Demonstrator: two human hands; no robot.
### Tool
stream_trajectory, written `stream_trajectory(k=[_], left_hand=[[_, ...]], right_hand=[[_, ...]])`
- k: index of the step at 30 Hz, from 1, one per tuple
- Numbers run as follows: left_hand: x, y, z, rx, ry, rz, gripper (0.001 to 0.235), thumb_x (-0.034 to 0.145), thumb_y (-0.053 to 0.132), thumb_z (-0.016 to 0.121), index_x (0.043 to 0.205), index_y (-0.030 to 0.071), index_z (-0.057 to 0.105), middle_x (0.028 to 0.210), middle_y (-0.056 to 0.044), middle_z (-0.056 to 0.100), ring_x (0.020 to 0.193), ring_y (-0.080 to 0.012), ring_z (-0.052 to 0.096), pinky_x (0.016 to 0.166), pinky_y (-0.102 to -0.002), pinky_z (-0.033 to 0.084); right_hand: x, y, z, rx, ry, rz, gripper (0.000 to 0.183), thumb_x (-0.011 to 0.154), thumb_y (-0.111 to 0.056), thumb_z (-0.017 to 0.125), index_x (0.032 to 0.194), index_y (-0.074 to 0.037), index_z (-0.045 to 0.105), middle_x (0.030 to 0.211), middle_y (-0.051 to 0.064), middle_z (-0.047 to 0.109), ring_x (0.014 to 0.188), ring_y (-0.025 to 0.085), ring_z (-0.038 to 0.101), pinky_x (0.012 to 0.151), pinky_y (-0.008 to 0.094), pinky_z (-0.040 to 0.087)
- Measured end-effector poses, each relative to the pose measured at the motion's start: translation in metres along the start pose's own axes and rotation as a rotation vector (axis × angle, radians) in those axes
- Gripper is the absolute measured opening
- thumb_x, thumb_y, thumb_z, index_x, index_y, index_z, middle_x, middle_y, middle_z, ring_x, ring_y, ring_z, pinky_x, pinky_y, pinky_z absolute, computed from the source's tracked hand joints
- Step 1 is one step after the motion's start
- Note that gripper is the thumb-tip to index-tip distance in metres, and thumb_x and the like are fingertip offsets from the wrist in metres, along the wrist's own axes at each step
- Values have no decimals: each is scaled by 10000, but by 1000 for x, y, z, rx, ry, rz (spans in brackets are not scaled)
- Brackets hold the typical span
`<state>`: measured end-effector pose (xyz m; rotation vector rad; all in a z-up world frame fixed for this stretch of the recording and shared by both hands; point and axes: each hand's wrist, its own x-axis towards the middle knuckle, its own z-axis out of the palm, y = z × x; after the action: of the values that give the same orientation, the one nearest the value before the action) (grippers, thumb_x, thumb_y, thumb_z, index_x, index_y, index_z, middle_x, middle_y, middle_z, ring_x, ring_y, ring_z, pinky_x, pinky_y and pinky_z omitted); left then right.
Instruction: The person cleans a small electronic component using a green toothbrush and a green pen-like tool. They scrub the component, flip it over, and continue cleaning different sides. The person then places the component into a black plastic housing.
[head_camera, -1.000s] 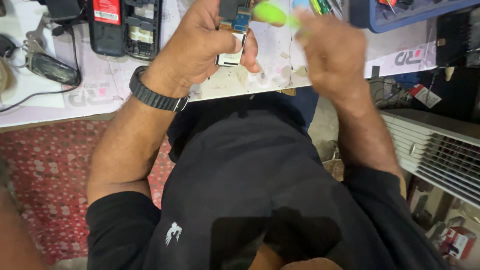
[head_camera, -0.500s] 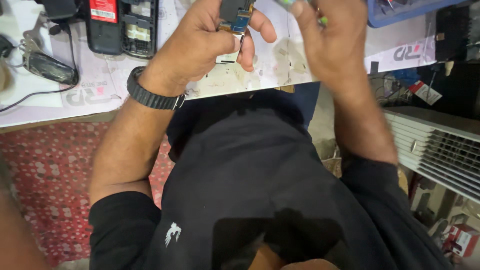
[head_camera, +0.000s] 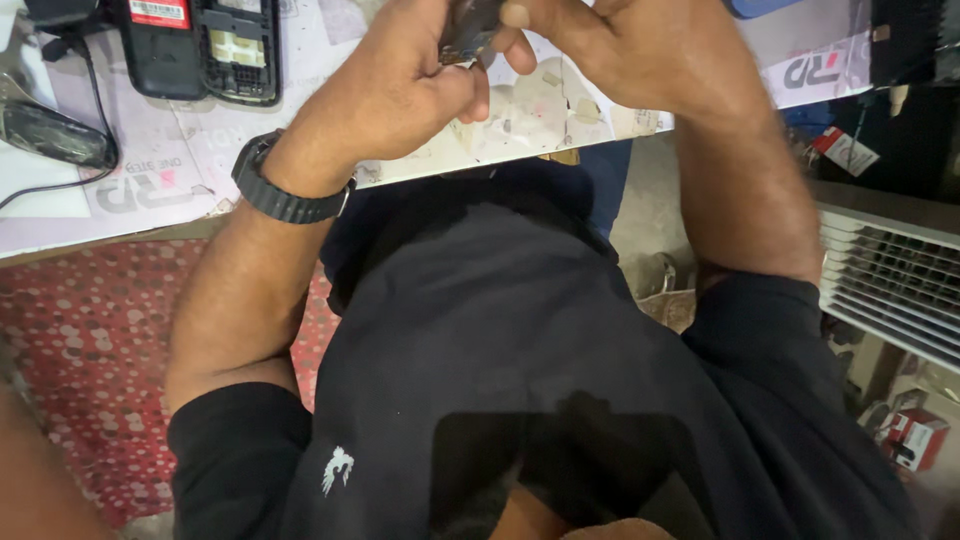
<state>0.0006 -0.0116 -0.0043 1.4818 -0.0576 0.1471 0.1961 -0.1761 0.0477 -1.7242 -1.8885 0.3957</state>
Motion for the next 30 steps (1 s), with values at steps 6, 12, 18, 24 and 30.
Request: stream_trajectory(k=[6, 12, 18, 24, 30], left_hand=[[-1, -6, 3, 281, 95, 152, 374, 888, -126, 540, 1241, -3, 528, 1040, -96, 673, 858, -190, 634, 749, -350, 515], [-2, -22, 8, 864, 336, 201, 376, 851, 31, 777, 1163, 10, 569, 967, -162, 637, 863, -358, 627, 728, -458, 481], [-2, -30, 15, 1064, 391, 273, 461, 804, 47, 808, 1195, 4, 568, 1055, -158, 610, 952, -371, 593, 757, -487, 453], [0, -31, 13, 1027, 352, 189, 435, 816, 108, 860, 1120, 18, 562, 992, -138, 626, 895, -358, 619, 734, -483, 460], [2, -26, 14, 945, 335, 195, 448, 837, 111, 856, 1152, 7, 554, 1035, -143, 639, 931, -367, 633, 762, -482, 475]], right_hand=[[-9, -1, 0, 79, 42, -73, 94, 1165, -48, 636, 1236, -4, 679, 1069, 72, 733, 928, 171, 711, 804, 273, 548], [-23, -1, 16, 210, 159, 35, 128, 1077, 56, 731, 1154, 30, 632, 1046, 123, 705, 960, 187, 708, 840, 284, 561], [-30, 1, 52, 651, 302, 172, 233, 1056, 88, 742, 1145, 40, 533, 1018, 157, 677, 843, 162, 661, 749, 268, 536], [-28, 1, 60, 890, 359, 302, 153, 1100, 125, 658, 1172, 39, 554, 1050, 145, 693, 792, 186, 705, 708, 284, 586], [-17, 7, 61, 1051, 443, 341, 109, 998, 109, 638, 1084, 42, 628, 1046, 117, 690, 753, 197, 696, 598, 323, 599]])
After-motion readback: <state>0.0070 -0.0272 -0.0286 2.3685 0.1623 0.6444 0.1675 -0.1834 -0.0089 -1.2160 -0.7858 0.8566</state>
